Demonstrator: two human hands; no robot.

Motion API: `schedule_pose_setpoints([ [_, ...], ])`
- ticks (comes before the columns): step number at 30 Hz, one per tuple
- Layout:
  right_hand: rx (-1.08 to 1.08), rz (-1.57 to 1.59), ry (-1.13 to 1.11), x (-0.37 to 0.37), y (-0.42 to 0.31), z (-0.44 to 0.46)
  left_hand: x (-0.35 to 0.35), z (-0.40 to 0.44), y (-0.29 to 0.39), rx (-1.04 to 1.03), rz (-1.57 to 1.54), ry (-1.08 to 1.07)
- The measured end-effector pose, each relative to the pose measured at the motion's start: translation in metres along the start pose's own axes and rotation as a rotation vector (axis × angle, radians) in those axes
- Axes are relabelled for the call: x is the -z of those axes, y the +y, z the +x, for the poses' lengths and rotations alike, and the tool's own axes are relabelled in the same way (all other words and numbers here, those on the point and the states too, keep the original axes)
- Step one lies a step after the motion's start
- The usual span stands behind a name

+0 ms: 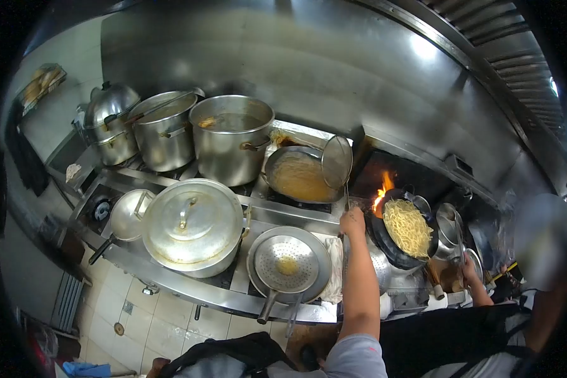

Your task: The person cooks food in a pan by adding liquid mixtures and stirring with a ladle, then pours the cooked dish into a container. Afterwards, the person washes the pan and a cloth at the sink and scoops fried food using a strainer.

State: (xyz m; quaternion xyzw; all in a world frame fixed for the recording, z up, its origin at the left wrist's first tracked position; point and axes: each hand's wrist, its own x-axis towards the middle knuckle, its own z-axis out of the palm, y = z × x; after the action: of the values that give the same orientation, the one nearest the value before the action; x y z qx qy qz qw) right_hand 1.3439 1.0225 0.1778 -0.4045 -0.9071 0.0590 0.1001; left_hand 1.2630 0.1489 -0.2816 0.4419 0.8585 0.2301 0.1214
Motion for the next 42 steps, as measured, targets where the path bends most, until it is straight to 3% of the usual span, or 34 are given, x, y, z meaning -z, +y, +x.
schedule_pose_setpoints([
  [1, -0.148, 0.042, 0.049, -0.018, 0.011, 0.016, -0.002, 0.002, 0.008, 0.386, -0.299, -0.070],
  [3, -0.201, 0.141, 0.127, -0.007, -0.001, 0.004, -0.007, -0.005, 0.035, 1.164, -0.872, -0.232],
  [4, -0.189, 0.138, 0.205, -0.016, 0.005, 0.009, 0.073, 0.022, 0.112, 1.217, -0.762, -0.168],
  [6, -0.108, 0.174, -0.110, -0.019, 0.012, 0.019, 0.010, 0.009, 0.049, 0.731, -0.324, -0.422],
  [7, -0.273, 0.389, -0.088, 0.004, -0.013, 0.002, 0.002, 0.000, 0.045, 0.720, -0.491, -0.306],
  [9, -0.316, 0.476, -0.097, -0.001, -0.012, 0.001, -0.014, -0.019, 0.034, 0.658, -0.834, -0.092],
  [10, -0.358, 0.560, -0.107, -0.004, -0.012, 0.000, -0.021, -0.024, 0.026, 0.661, -0.833, -0.091],
  [15, -0.323, 0.708, -0.171, -0.005, -0.008, -0.008, -0.036, -0.032, 0.014, 0.064, 0.240, -0.025],
  [19, -0.350, 0.903, -0.267, -0.004, -0.009, -0.010, -0.037, -0.033, 0.015, 0.322, -0.067, -0.159],
  [21, -0.381, 0.957, -0.313, -0.003, -0.012, -0.012, -0.038, -0.033, 0.018, -0.182, 0.301, 0.242],
  [22, -0.376, 0.994, -0.328, -0.005, -0.014, -0.013, -0.041, -0.034, 0.017, -0.179, 0.302, 0.244],
  [24, -0.367, 1.032, -0.345, -0.009, -0.014, -0.013, -0.037, -0.034, 0.022, 0.329, -0.167, -0.139],
  [26, -0.356, 0.970, -0.422, -0.012, -0.012, -0.012, -0.034, -0.040, 0.020, 0.416, -0.252, -0.130],
  [28, -0.360, 1.075, -0.434, -0.016, -0.012, -0.015, -0.034, -0.042, 0.017, 0.254, -0.170, -0.084],
  [29, -0.368, 1.181, -0.442, -0.015, -0.015, -0.019, -0.033, -0.042, 0.015, 0.069, -0.052, -0.029],
  [30, -0.367, 1.181, -0.445, -0.014, -0.017, -0.022, -0.033, -0.043, 0.013, -0.266, 0.177, 0.086],
  [33, -0.411, 1.237, -0.460, -0.010, -0.022, -0.031, -0.002, -0.044, 0.020, -0.310, -0.169, 0.183],
  [34, -0.423, 1.279, -0.462, -0.010, -0.023, -0.034, -0.006, -0.040, 0.025, 0.374, -0.501, -0.037],
  [35, -0.435, 1.322, -0.463, -0.010, -0.023, -0.035, -0.005, -0.038, 0.028, 0.756, -0.710, -0.096],
  [37, -0.436, 1.375, -0.488, -0.009, -0.023, -0.037, -0.003, -0.035, 0.028, 0.938, -0.836, -0.113],
  [42, -0.448, 1.495, -0.544, -0.007, -0.024, -0.041, -0.001, -0.029, 0.022, 1.004, -0.883, -0.158],
])
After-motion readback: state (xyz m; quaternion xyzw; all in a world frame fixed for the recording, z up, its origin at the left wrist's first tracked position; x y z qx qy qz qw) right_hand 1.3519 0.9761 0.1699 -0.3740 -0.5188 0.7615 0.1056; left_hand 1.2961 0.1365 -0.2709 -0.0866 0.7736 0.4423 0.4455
